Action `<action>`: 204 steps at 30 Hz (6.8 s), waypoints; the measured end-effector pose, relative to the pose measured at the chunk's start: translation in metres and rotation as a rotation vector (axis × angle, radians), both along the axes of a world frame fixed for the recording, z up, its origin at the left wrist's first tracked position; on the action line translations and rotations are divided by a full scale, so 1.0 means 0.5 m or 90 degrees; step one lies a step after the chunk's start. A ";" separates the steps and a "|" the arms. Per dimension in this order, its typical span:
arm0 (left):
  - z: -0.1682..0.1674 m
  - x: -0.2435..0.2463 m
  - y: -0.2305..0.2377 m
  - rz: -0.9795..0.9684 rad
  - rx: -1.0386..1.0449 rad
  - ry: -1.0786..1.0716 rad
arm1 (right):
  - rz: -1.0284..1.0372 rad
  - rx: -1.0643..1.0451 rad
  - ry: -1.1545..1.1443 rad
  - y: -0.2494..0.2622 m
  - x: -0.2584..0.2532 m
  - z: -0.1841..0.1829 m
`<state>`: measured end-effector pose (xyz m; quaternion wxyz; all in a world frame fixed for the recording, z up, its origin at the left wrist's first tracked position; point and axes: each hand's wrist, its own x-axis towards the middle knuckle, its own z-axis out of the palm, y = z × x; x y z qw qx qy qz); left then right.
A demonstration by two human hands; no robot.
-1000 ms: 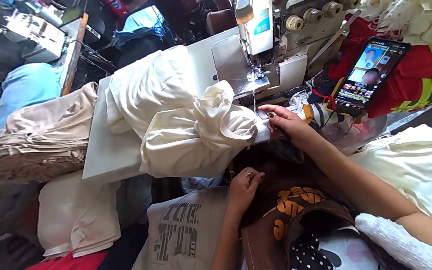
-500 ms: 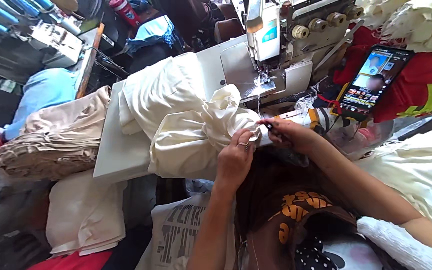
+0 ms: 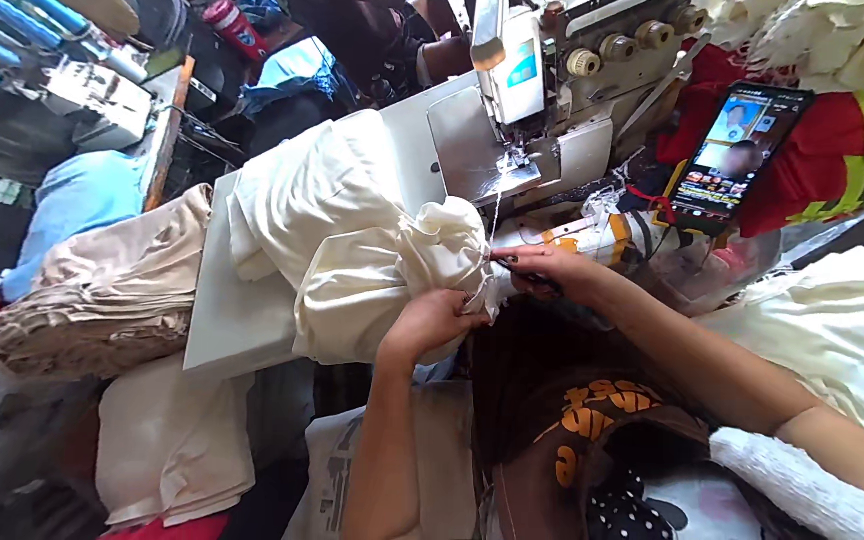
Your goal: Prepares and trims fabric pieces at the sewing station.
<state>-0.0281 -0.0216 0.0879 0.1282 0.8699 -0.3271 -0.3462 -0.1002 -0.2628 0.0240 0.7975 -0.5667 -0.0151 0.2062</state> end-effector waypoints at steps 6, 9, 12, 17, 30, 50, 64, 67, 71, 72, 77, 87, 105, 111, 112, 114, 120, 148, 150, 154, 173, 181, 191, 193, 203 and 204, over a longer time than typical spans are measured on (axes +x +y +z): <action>-0.004 0.010 0.006 -0.035 -0.059 0.019 | 0.110 0.036 -0.002 0.010 -0.005 -0.003; 0.002 0.009 0.006 -0.033 -0.104 0.028 | 0.107 0.065 -0.027 -0.002 -0.018 0.002; 0.019 0.006 0.000 -0.070 -0.120 0.011 | 0.074 0.112 -0.060 -0.015 -0.032 0.012; 0.029 -0.006 -0.023 -0.131 -0.017 -0.012 | 0.009 0.141 -0.115 -0.024 -0.034 0.040; 0.203 0.053 -0.098 -0.193 0.204 -0.275 | -0.056 -0.230 -0.283 -0.032 -0.065 0.043; 0.072 0.190 -0.271 0.207 -0.213 -0.360 | -0.206 -0.001 -0.050 -0.128 -0.119 -0.008; 0.052 0.285 -0.353 0.308 -0.180 -0.369 | -0.263 -0.029 -0.080 -0.098 -0.076 -0.022; 0.043 0.289 -0.351 0.302 -0.217 -0.379 | -0.254 -0.045 -0.090 -0.094 -0.072 -0.028; 0.033 0.287 -0.344 0.302 -0.283 -0.411 | -0.282 -0.082 -0.047 -0.088 -0.078 -0.029; 0.025 0.278 -0.338 0.306 -0.342 -0.460 | -0.290 -0.097 -0.043 -0.087 -0.084 -0.030; -0.009 0.032 -0.266 0.183 -0.455 -0.647 | -0.321 -0.130 -0.035 -0.090 -0.111 -0.033; -0.153 -0.201 -0.187 0.238 -0.526 -0.472 | -0.236 -0.109 -0.099 -0.091 -0.142 -0.007; -0.181 -0.216 -0.102 0.198 -0.451 -0.418 | -0.251 -0.094 -0.057 -0.121 -0.140 -0.006; -0.136 -0.201 -0.156 0.251 -0.477 -0.553 | -0.231 -0.092 0.020 -0.139 -0.166 -0.027; -0.129 -0.189 -0.184 0.243 -0.476 -0.571 | -0.223 -0.082 0.015 -0.131 -0.162 -0.022; -0.133 -0.160 -0.234 0.231 -0.441 -0.571 | -0.219 -0.063 0.012 -0.120 -0.154 -0.013; -0.149 -0.134 -0.254 0.267 -0.507 -0.437 | -0.187 -0.036 0.020 -0.123 -0.139 -0.002; -0.200 -0.222 -0.120 0.009 -0.248 -0.066 | -0.038 -0.898 -0.020 -0.076 -0.184 -0.157; -0.208 -0.215 -0.155 -0.026 -0.311 -0.096 | 0.031 -0.967 0.028 -0.068 -0.177 -0.169; -0.231 -0.186 -0.214 -0.123 -0.203 -0.177 | 0.097 -0.936 0.024 -0.082 -0.179 -0.161; -0.200 -0.222 -0.199 0.039 -0.362 -0.157 | -0.375 -0.116 0.232 -0.143 -0.238 -0.084; -0.236 -0.213 -0.261 0.100 -0.482 -0.205 | -0.398 -0.028 0.248 -0.111 -0.232 -0.095; -0.229 -0.171 -0.246 -0.004 -0.493 -0.004 | -0.298 -0.585 -0.250 -0.126 -0.232 -0.096; -0.225 -0.166 -0.246 0.004 -0.504 0.025 | -0.292 -0.632 -0.294 -0.130 -0.236 -0.096; -0.224 -0.164 -0.233 0.103 -0.730 0.020 | -0.295 -0.312 0.068 -0.131 -0.243 -0.086; -0.220 -0.166 -0.229 0.088 -0.735 0.042 | -0.259 -0.206 0.127 -0.126 -0.241 -0.081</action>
